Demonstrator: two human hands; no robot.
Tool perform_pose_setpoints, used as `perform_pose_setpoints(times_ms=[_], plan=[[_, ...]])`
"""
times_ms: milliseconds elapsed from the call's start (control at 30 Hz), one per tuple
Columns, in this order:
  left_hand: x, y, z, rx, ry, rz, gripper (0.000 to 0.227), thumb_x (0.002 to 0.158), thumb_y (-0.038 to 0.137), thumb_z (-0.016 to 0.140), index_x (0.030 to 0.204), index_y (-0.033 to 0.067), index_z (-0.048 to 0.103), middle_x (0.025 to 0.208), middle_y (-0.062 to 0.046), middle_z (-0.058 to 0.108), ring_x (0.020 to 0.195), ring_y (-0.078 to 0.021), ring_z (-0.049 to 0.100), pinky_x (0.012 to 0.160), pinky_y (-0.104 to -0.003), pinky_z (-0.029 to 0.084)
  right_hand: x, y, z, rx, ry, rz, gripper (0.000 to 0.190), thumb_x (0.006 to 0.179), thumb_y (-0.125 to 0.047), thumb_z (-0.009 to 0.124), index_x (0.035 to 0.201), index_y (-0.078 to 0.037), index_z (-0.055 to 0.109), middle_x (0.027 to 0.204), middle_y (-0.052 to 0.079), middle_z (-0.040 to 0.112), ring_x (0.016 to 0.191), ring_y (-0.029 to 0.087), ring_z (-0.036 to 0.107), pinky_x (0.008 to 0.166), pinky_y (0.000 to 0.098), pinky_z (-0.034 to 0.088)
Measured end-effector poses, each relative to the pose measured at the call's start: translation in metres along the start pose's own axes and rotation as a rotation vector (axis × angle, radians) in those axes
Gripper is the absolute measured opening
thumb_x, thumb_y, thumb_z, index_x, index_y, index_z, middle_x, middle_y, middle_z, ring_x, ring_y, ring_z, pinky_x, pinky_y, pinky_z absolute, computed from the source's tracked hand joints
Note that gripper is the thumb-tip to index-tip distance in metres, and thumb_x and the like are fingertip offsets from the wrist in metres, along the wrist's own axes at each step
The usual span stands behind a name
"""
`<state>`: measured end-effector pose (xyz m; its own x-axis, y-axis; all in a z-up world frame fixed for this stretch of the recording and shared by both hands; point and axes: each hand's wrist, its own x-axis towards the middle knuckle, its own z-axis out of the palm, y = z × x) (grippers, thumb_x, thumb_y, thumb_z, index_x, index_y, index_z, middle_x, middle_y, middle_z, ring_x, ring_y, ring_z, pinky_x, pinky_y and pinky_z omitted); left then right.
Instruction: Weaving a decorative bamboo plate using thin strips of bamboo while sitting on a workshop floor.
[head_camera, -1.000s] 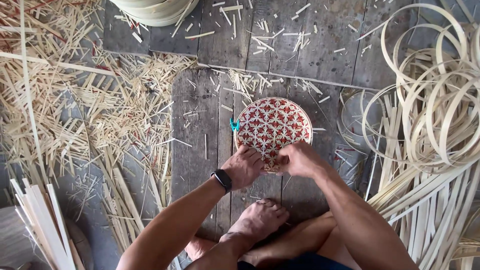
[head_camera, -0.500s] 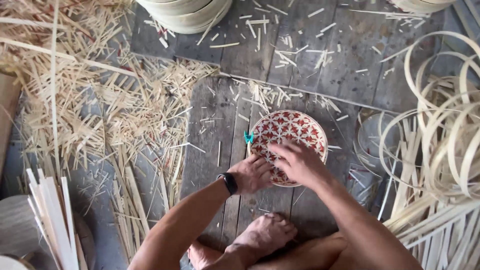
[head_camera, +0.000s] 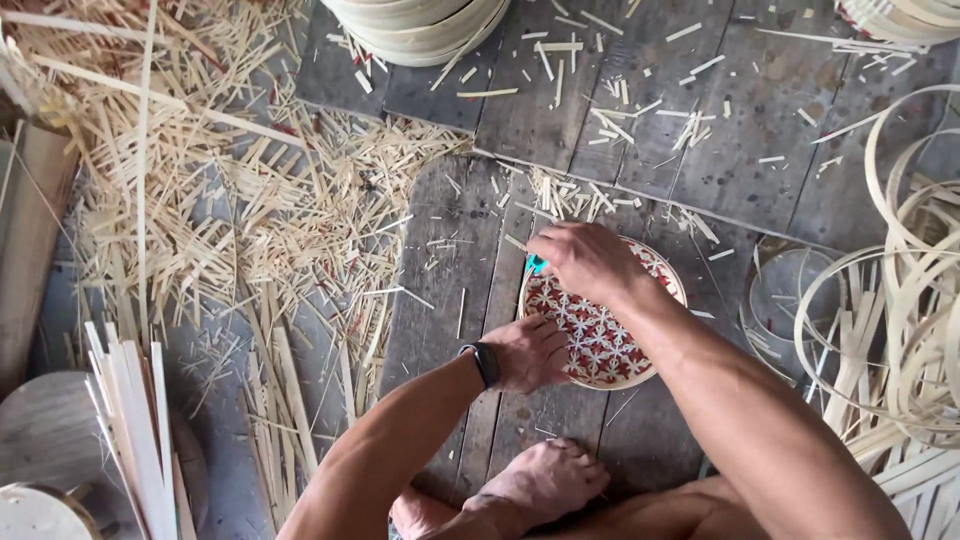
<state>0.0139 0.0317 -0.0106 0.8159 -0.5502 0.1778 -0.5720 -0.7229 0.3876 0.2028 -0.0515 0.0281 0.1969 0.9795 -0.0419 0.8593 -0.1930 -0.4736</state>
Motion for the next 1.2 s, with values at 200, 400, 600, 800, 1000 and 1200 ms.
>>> perform_pose_setpoints(times_ms=[200, 400, 600, 800, 1000, 1200], plan=[[0.0, 0.001, 0.003, 0.004, 0.029, 0.044, 0.04, 0.099, 0.045, 0.062, 0.085, 0.008, 0.062, 0.093, -0.008, 0.064, 0.094, -0.0273, 0.062, 0.089, -0.039, 0.051, -0.011, -0.006, 0.016, -0.051, -0.222, 0.177, 0.028, 0.106, 0.011, 0.05, 0.101, -0.009, 0.07, 0.094, 0.005, 0.074, 0.087, 0.016, 0.07, 0.072, 0.0299, 0.063], [0.001, 0.004, -0.004, 0.041, 0.003, 0.054, 0.044, 0.102, 0.046, 0.058, 0.087, 0.0052, 0.064, 0.089, -0.008, 0.064, 0.088, -0.0275, 0.063, 0.088, -0.041, 0.054, -0.05, -0.05, -0.017, -0.099, 0.224, 0.085, 0.038, 0.083, -0.003, 0.067, 0.122, -0.004, 0.069, 0.11, 0.013, 0.07, 0.098, 0.025, 0.068, 0.092, 0.0458, 0.056], [0.007, 0.013, 0.004, -0.108, 0.169, -0.012, 0.034, 0.099, 0.039, 0.066, 0.089, 0.0066, 0.067, 0.092, -0.009, 0.067, 0.092, -0.026, 0.065, 0.089, -0.042, 0.055, -0.165, -0.067, 0.026, 0.244, 0.101, 0.3, 0.029, 0.08, -0.012, 0.076, 0.106, 0.001, 0.069, 0.106, 0.016, 0.069, 0.102, 0.032, 0.064, 0.092, 0.0459, 0.049], [-0.003, -0.005, -0.003, 0.088, 0.197, 0.097, 0.018, 0.1, 0.029, 0.069, 0.104, 0.0119, 0.071, 0.096, -0.004, 0.065, 0.099, -0.0244, 0.063, 0.099, -0.042, 0.051, -0.19, -0.058, 0.062, 0.246, 0.194, 0.289, 0.015, 0.087, -0.01, 0.071, 0.101, -0.011, 0.072, 0.103, 0.006, 0.071, 0.103, 0.025, 0.066, 0.101, 0.0447, 0.049], [0.003, 0.0, 0.0, -0.005, 0.135, 0.021, 0.027, 0.092, 0.022, 0.066, 0.113, 0.0048, 0.069, 0.11, -0.009, 0.063, 0.111, -0.0267, 0.059, 0.102, -0.042, 0.049, -0.18, -0.064, 0.071, 0.008, 0.147, 0.203, 0.025, 0.083, -0.01, 0.069, 0.107, -0.004, 0.07, 0.109, 0.01, 0.063, 0.109, 0.028, 0.059, 0.102, 0.0455, 0.047], [0.008, 0.004, -0.003, -0.091, 0.227, -0.054, 0.026, 0.09, 0.021, 0.067, 0.11, 0.0054, 0.069, 0.109, -0.009, 0.063, 0.108, -0.0277, 0.059, 0.099, -0.043, 0.049, -0.176, -0.059, 0.077, -0.039, 0.129, 0.301, 0.023, 0.078, -0.006, 0.07, 0.1, -0.007, 0.068, 0.105, 0.008, 0.064, 0.107, 0.027, 0.06, 0.105, 0.0435, 0.048]])
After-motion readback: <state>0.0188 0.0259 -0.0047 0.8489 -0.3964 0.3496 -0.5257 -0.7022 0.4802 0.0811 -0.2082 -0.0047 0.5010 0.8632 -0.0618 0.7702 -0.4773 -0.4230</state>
